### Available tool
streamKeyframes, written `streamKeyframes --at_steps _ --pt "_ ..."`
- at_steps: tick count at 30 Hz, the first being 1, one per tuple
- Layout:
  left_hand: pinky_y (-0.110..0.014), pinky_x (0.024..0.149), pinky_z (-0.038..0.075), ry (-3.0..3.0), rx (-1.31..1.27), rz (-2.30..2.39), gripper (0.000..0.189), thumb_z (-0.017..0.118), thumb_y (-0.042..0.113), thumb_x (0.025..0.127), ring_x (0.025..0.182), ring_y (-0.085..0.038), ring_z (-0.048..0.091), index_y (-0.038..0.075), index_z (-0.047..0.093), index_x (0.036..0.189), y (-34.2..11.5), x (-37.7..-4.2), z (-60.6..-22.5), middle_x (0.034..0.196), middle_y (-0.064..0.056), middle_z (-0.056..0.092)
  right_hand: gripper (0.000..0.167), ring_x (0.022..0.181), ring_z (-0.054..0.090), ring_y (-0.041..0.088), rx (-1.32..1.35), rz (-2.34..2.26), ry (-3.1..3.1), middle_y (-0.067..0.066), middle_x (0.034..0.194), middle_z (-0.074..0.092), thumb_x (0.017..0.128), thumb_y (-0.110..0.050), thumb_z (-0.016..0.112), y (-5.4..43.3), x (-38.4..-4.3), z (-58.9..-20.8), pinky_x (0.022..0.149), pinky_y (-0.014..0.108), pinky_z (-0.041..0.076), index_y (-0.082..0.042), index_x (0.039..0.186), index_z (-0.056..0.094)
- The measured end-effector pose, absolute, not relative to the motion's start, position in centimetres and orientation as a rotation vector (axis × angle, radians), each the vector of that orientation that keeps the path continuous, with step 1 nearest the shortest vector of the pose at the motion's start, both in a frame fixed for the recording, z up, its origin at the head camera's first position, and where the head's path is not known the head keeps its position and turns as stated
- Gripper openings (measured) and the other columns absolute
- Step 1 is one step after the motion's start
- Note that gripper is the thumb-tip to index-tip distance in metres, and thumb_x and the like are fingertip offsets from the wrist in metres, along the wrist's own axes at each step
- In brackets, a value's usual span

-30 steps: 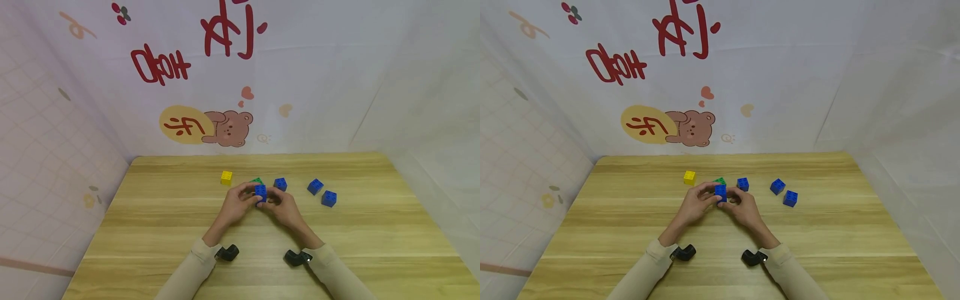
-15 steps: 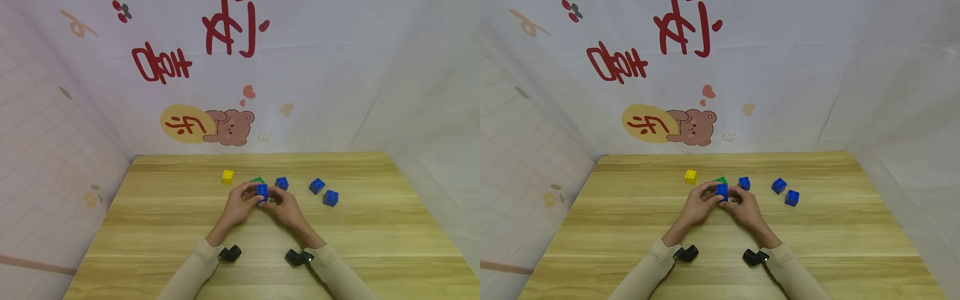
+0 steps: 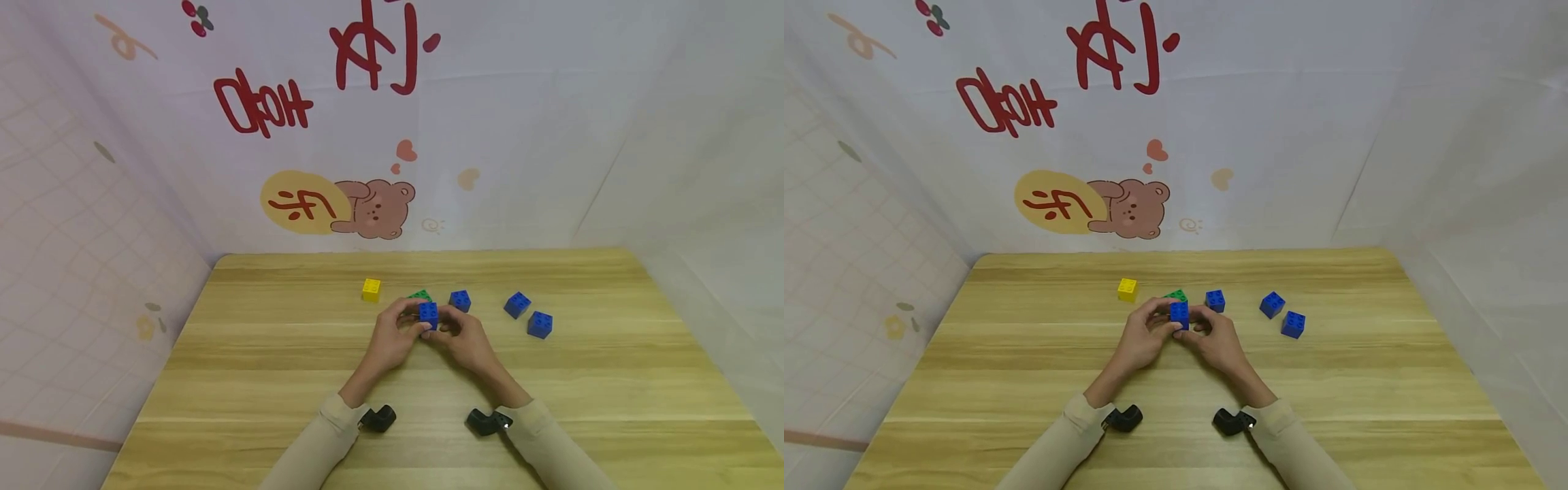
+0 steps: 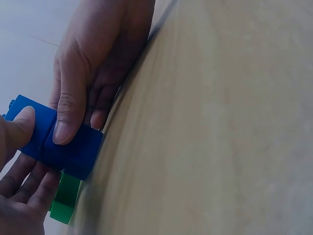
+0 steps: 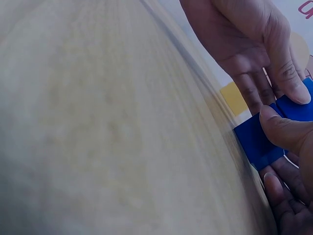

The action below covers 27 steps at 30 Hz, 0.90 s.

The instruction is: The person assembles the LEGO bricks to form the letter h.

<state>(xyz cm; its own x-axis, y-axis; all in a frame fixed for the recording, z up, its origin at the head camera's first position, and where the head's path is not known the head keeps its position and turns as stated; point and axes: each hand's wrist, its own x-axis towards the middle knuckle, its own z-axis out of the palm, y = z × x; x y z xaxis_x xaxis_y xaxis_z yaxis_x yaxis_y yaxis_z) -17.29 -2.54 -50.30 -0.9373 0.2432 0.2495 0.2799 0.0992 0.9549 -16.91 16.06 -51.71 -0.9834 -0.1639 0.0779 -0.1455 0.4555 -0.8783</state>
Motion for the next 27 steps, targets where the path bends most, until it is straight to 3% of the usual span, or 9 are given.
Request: streamKeyframes --at_steps 12,27 --pt "-0.045 0.100 0.059 -2.379 -0.567 -1.885 0.037 0.075 -0.003 0.089 0.113 -0.032 0.068 0.007 0.065 0.124 -2.63 -17.10 -50.11 0.119 -0.013 0.064 0.040 0.099 0.068 0.018 -0.273 -1.601 2.653 0.006 0.114 0.075 0.088 -0.021 0.083 15.95 -16.81 -51.52 0.085 0.024 0.057 -0.018 0.125 0.069" --pt "-0.035 0.096 0.061 -2.397 -0.560 -1.705 0.041 0.075 -0.015 0.081 0.107 -0.027 0.071 0.002 0.066 0.117 -2.02 -17.11 -50.38 0.111 -0.010 0.067 0.038 0.098 0.067 0.017 -0.283 -1.604 2.664 0.007 0.115 0.075 0.089 -0.020 0.082 15.85 -16.70 -51.37 0.084 0.022 0.057 -0.017 0.125 0.070"
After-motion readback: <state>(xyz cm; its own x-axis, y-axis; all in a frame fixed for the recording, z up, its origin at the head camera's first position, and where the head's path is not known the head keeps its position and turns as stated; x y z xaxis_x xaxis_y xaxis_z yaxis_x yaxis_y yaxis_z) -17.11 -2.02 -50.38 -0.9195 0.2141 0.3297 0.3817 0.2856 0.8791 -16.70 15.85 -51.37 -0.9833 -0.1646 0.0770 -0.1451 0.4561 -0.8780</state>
